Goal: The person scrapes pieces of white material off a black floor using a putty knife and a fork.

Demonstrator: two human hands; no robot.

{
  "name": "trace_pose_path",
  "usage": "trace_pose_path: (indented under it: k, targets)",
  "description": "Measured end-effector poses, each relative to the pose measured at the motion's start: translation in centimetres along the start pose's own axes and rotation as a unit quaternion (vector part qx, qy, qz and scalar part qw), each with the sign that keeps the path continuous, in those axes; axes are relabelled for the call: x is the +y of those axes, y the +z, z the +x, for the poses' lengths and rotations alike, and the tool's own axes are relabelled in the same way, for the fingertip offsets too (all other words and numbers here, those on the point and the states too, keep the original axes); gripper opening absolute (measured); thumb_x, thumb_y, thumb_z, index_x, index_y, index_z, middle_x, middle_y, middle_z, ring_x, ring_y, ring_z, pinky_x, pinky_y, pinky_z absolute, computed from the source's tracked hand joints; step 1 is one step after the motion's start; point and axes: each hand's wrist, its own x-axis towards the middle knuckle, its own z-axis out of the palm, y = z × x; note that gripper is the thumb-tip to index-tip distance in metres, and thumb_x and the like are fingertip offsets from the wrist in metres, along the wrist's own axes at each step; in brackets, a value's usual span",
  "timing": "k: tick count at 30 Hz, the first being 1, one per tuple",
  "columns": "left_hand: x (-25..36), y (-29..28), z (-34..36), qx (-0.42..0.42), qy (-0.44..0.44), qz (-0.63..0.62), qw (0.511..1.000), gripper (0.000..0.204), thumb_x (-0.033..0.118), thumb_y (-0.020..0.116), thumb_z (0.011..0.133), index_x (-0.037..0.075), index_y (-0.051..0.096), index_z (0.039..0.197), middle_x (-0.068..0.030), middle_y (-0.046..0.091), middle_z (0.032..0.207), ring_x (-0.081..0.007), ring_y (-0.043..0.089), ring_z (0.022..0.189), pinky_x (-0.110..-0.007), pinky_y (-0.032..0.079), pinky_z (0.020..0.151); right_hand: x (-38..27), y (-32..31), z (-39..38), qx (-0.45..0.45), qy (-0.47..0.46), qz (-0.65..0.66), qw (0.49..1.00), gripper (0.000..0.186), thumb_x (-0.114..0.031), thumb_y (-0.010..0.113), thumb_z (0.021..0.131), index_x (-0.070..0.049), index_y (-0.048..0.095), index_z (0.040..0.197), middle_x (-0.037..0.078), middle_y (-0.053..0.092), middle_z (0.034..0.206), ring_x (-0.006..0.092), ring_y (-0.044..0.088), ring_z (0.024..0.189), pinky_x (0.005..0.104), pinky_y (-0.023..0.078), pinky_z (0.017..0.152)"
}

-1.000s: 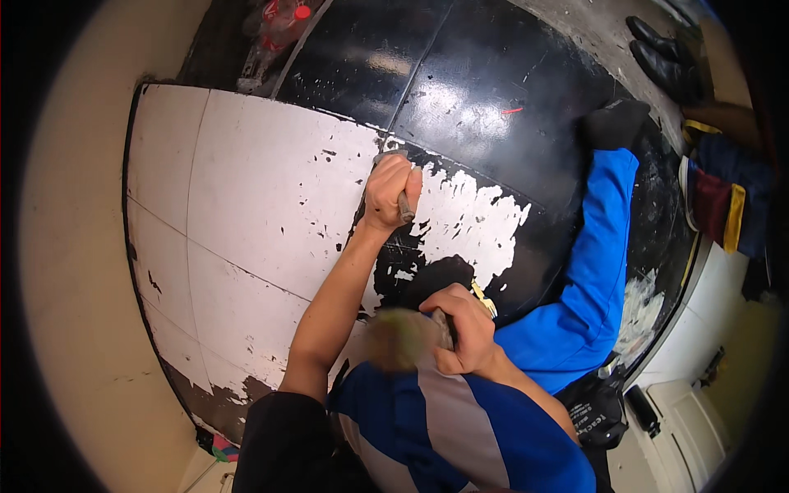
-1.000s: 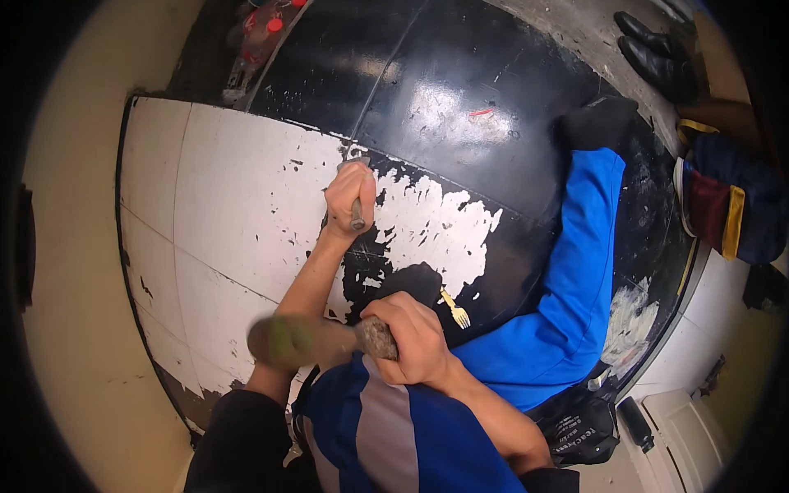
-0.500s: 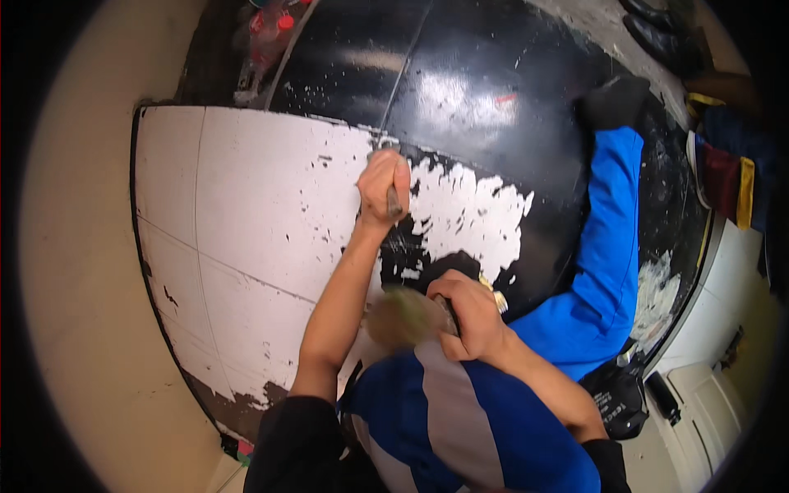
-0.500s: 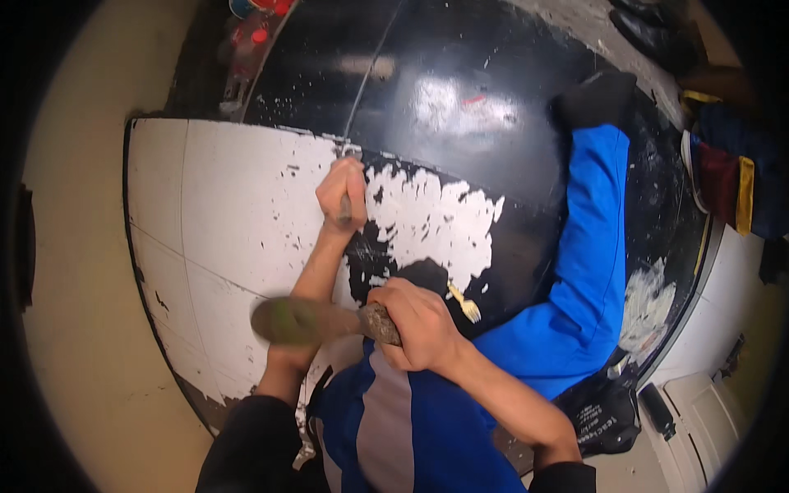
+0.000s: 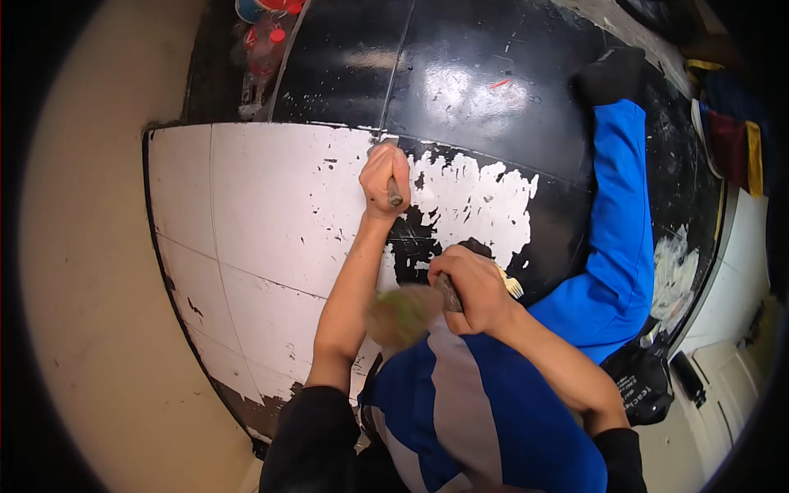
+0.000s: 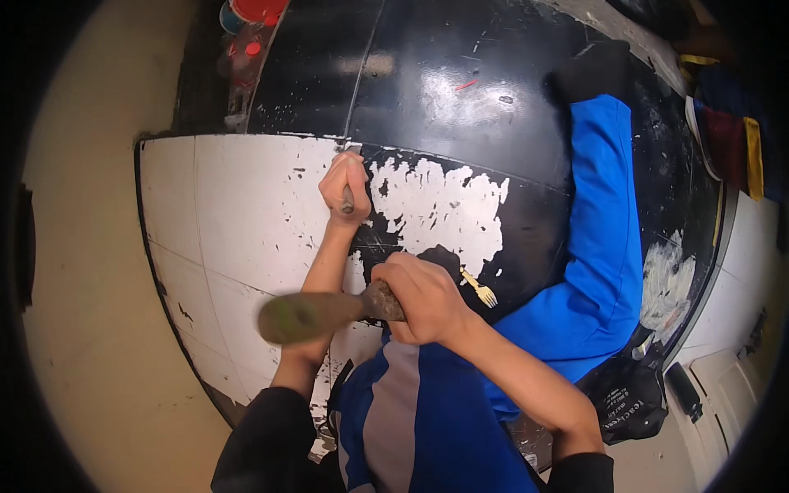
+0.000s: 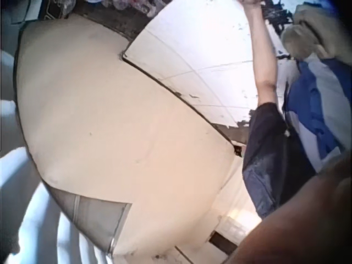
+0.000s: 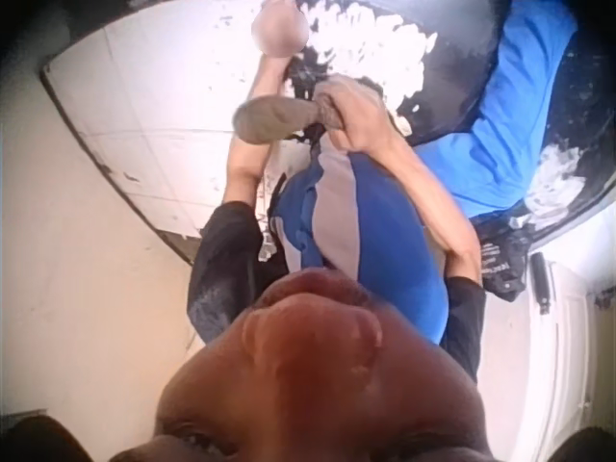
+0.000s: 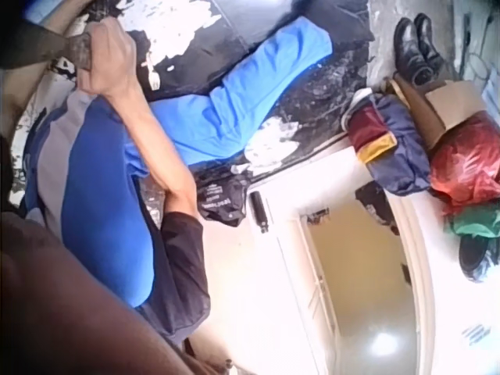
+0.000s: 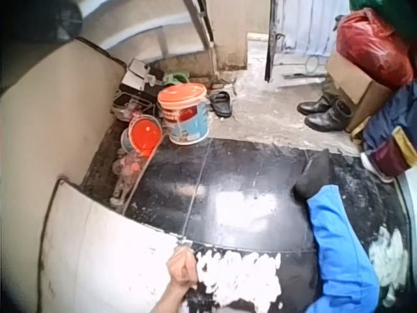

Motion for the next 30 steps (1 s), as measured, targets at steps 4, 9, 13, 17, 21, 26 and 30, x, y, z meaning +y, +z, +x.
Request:
trace_pose_path:
  k: [4,9,13,17,21,26,30]
  targets:
    - [-0.6,1.1,-0.2,0.020,0.007,0.064,0.998,0.024,-0.006,0.052,0.093,-0.003,0.052,0.069,-0.0153,0.051,0.065,-0.0331,0.052,0.060,-0.041,0.048,0.065,3.4,0.2,-0.3,-0.089,0.236,-0.153,0.955,0.029,0.001,0.064,0.079,0.000,0.060,0.108,0.020,0.061,0.085,0.0427,0.063,0.077,0.0476,0.052,0.066]
    - [0.2,0.3,-0.3,0.013,-0.005,-0.013,1.000,0.025,-0.005,0.051,0.094,-0.004,0.052,0.069,-0.0156,0.051,0.065,-0.0336,0.054,0.060,-0.041,0.048,0.066,-2.0,0.2,-0.1,-0.048,0.076,-0.022,0.996,0.032,-0.004,0.068,0.079,0.000,0.060,0.110,0.018,0.059,0.088,0.0404,0.063,0.077,0.0455,0.052,0.067]
    - [0.8,0.5,-0.5,0.013,0.006,-0.010,1.000,0.026,-0.005,0.051,0.094,-0.003,0.052,0.069,-0.0154,0.051,0.065,-0.0324,0.054,0.060,-0.040,0.046,0.064,-2.6,0.1,-0.5,-0.063,0.092,-0.003,0.994,0.036,-0.005,0.070,0.074,0.000,0.061,0.108,0.017,0.059,0.086,0.0385,0.063,0.076,0.0434,0.052,0.066]
    - [0.3,0.5,-0.9,0.009,0.014,-0.014,1.000,0.028,-0.005,0.051,0.094,-0.001,0.049,0.066,-0.0143,0.049,0.064,-0.0314,0.052,0.059,-0.041,0.043,0.060,-1.4,0.1,-0.5,-0.029,-0.003,0.041,0.999,0.030,-0.005,0.069,0.076,0.000,0.062,0.104,0.018,0.060,0.084,0.0396,0.061,0.073,0.0432,0.052,0.067]
    - [0.9,0.2,0.0,0.003,-0.008,0.018,1.000,0.033,-0.001,0.049,0.097,-0.002,0.047,0.065,-0.0146,0.049,0.063,-0.0319,0.053,0.060,-0.040,0.046,0.062,0.7,0.7,-0.7,-0.049,0.216,-0.084,0.972,0.025,-0.005,0.066,0.081,0.001,0.061,0.105,0.023,0.065,0.089,0.0443,0.066,0.083,0.0508,0.053,0.068]
    - [0.7,0.1,-0.3,0.001,-0.019,0.025,1.000,0.033,0.002,0.049,0.098,-0.004,0.050,0.065,-0.0165,0.052,0.064,-0.0330,0.058,0.063,-0.040,0.050,0.066,1.2,1.1,-0.7,-0.044,0.115,-0.116,0.986,0.034,-0.002,0.067,0.075,0.001,0.061,0.109,0.020,0.061,0.087,0.0425,0.065,0.080,0.0466,0.054,0.069]
    - [0.4,0.0,-0.1,0.001,-0.005,0.023,1.000,0.033,0.002,0.050,0.097,-0.002,0.048,0.064,-0.0162,0.050,0.062,-0.0333,0.057,0.061,-0.040,0.050,0.065,-1.7,0.2,0.2,-0.048,0.091,-0.028,0.994,0.021,-0.003,0.065,0.077,0.000,0.059,0.097,0.022,0.063,0.091,0.0437,0.065,0.083,0.0488,0.054,0.070]
